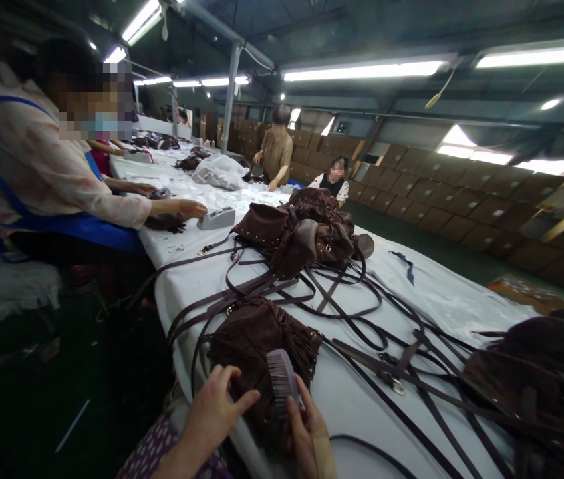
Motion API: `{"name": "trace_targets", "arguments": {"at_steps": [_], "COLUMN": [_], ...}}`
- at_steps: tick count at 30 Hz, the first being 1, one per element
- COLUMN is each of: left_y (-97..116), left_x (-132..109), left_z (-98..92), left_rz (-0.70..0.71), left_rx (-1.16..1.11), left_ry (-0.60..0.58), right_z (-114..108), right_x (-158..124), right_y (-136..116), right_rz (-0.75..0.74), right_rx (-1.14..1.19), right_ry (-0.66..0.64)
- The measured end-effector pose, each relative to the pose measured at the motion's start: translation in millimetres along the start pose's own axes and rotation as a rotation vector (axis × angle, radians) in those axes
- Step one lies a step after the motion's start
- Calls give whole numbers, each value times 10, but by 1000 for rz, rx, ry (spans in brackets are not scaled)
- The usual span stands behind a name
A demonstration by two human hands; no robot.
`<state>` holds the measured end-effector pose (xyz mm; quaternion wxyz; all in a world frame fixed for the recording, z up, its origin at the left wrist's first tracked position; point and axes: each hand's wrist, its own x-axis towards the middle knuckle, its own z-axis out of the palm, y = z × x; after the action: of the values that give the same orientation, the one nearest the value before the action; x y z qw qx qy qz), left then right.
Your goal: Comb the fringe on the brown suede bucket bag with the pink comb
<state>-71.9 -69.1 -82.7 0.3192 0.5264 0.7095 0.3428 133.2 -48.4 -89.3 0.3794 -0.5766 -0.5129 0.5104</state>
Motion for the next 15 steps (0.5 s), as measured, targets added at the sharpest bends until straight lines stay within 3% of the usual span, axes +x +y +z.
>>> {"name": "trace_targets", "arguments": {"at_steps": [3,6,10,15], "left_y": [287,364,294,124], "left_x": [85,197,245,190], "left_z": [241,310,357,504], "left_rz": [-51,-58,-2,-61], "left_rx": [267,266,66,-442], "left_ry": [-92,-187,-230,-391], "right_z": [-14,3,28,-18], "right_x": [-2,35,102,135], "right_y": [35,107,158,158], "right_rz": [-16,-85,-147,-118], "right_rx": [-26,-63,-53,-46], "right_ry": [-18,14,40,0]}}
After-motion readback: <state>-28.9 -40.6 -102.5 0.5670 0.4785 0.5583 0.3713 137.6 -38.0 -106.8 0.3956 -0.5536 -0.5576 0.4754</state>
